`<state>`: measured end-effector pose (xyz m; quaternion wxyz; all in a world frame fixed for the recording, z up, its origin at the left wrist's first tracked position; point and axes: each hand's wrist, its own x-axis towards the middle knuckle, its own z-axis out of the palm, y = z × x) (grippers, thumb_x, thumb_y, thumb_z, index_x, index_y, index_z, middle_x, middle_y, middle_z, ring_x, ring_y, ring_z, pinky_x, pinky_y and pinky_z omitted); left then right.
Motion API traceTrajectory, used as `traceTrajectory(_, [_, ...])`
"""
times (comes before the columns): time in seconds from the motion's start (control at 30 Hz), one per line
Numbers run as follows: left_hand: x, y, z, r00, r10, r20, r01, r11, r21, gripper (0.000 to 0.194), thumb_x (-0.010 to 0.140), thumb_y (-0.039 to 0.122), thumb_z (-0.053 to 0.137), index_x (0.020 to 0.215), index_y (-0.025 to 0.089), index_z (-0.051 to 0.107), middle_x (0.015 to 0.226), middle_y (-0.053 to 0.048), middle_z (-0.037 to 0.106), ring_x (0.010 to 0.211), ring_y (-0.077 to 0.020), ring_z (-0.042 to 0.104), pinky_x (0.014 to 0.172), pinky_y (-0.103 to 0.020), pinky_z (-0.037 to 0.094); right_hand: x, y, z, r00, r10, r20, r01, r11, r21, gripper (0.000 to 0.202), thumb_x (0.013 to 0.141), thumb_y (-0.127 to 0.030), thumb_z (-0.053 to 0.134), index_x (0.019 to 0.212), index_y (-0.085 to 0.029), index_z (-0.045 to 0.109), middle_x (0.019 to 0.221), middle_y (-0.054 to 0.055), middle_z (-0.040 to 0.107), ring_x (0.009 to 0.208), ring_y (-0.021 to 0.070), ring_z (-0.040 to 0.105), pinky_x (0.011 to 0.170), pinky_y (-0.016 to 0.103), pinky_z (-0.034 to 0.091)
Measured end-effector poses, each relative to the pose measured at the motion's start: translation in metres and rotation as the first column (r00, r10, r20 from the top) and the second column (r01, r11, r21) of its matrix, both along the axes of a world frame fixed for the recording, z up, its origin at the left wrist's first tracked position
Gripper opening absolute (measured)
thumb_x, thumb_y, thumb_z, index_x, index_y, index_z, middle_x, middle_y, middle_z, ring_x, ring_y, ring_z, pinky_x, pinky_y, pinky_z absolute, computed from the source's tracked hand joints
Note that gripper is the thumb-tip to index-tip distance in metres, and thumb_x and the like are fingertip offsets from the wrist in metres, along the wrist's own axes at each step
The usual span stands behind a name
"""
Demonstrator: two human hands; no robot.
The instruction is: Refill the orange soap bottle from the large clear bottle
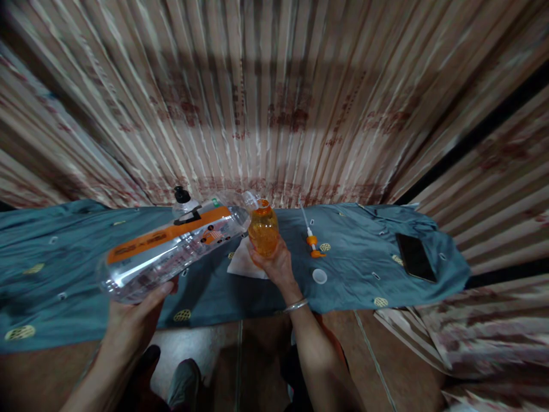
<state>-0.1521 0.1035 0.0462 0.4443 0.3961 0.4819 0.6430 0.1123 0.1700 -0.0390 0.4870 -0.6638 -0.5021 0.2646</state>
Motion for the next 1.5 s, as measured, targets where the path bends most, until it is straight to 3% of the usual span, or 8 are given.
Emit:
traceTrajectory(0.2, [0.012,0.002,0.008,0.996,0.028,0.08,-0.029,1.0,0.002,0.057,0.053,0.029,0.107,0.106,0.025,0.085,0.083,0.003,0.076,0.07,-0.0151,0.065,0.07,-0.025,0.06,0.003,0.0,0.001,1.0,0.024,0.007,-0.025,1.0,0.006,0.062,0.069,-0.045,0.099,0.121,-0.026,0.073,0.124,0.01,0.087,0.118,0.0344,0.082,0.105,0.048,0.067])
traceTrajectory(0.37, [0.007,0.005,0.0,0.995,-0.008,0.096,0.008,1.0,-0.004,0.062,0.052,0.027,0.107,0.109,0.024,0.084,0.082,0.002,0.077,0.07,-0.0156,0.068,0.059,-0.023,0.055,0.002,0.0,0.003,1.0,0.017,-0.009,-0.017,1.0,-0.007,0.062,0.068,-0.046,0.099,0.121,-0.027,0.073,0.122,0.01,0.087,0.116,0.0351,0.083,0.103,0.048,0.067])
traceTrajectory(0.5, [0.008,0.005,0.001,0.994,-0.017,0.105,0.015,1.0,0.021,0.064,0.055,0.041,0.106,0.111,0.022,0.083,0.08,-0.001,0.077,0.065,-0.0169,0.066,0.054,-0.026,0.053,0.001,0.0,0.005,1.0,0.009,-0.003,-0.009,1.0,0.001,0.062,0.069,-0.043,0.099,0.122,-0.024,0.073,0.122,0.012,0.086,0.115,0.0364,0.083,0.101,0.048,0.068])
traceTrajectory(0.67, [0.017,0.001,0.01,0.993,0.006,0.12,-0.011,0.999,0.041,0.054,0.056,0.058,0.101,0.088,0.021,0.081,0.077,-0.003,0.076,0.061,-0.017,0.065,0.051,-0.027,0.05,0.004,0.0,0.004,0.999,0.033,0.018,-0.033,0.999,-0.005,0.062,0.069,-0.045,0.099,0.122,-0.025,0.073,0.12,0.01,0.087,0.116,0.0361,0.083,0.101,0.048,0.068])
traceTrajectory(0.93, [0.018,0.001,0.008,0.994,-0.01,0.113,0.01,1.0,0.008,0.046,0.051,0.038,0.104,0.086,0.021,0.081,0.071,-0.001,0.073,0.061,-0.0167,0.062,0.055,-0.028,0.049,0.006,0.001,0.002,0.998,0.05,0.036,-0.05,0.999,0.002,0.058,0.071,-0.047,0.097,0.119,-0.025,0.073,0.12,0.012,0.087,0.115,0.0362,0.083,0.101,0.048,0.067])
traceTrajectory(1.2, [0.014,0.004,-0.004,0.992,-0.032,0.126,0.027,0.999,0.035,0.059,0.054,0.04,0.104,0.106,0.021,0.083,0.083,-0.002,0.078,0.064,-0.016,0.061,0.055,-0.028,0.049,0.002,0.0,0.007,0.999,0.04,0.02,-0.04,0.999,0.005,0.055,0.07,-0.046,0.096,0.116,-0.025,0.072,0.115,0.01,0.087,0.11,0.0353,0.085,0.096,0.046,0.069])
traceTrajectory(1.37, [0.007,0.002,-0.003,0.992,-0.059,0.115,0.058,0.998,0.01,0.044,0.055,0.03,0.105,0.092,0.02,0.083,0.079,-0.002,0.076,0.069,-0.016,0.065,0.061,-0.026,0.054,0.001,0.001,0.006,0.999,0.023,0.041,-0.023,1.0,0.009,0.058,0.069,-0.043,0.098,0.117,-0.024,0.071,0.118,0.013,0.087,0.114,0.0373,0.084,0.101,0.049,0.069])
traceTrajectory(1.5, [0.006,0.002,0.0,0.991,-0.059,0.121,0.058,0.998,0.009,0.046,0.051,0.026,0.104,0.091,0.02,0.083,0.081,-0.001,0.076,0.069,-0.0145,0.064,0.06,-0.024,0.053,0.002,0.003,0.003,0.999,0.028,0.022,-0.028,1.0,-0.004,0.062,0.07,-0.044,0.098,0.121,-0.023,0.071,0.122,0.014,0.087,0.115,0.0366,0.084,0.102,0.049,0.069])
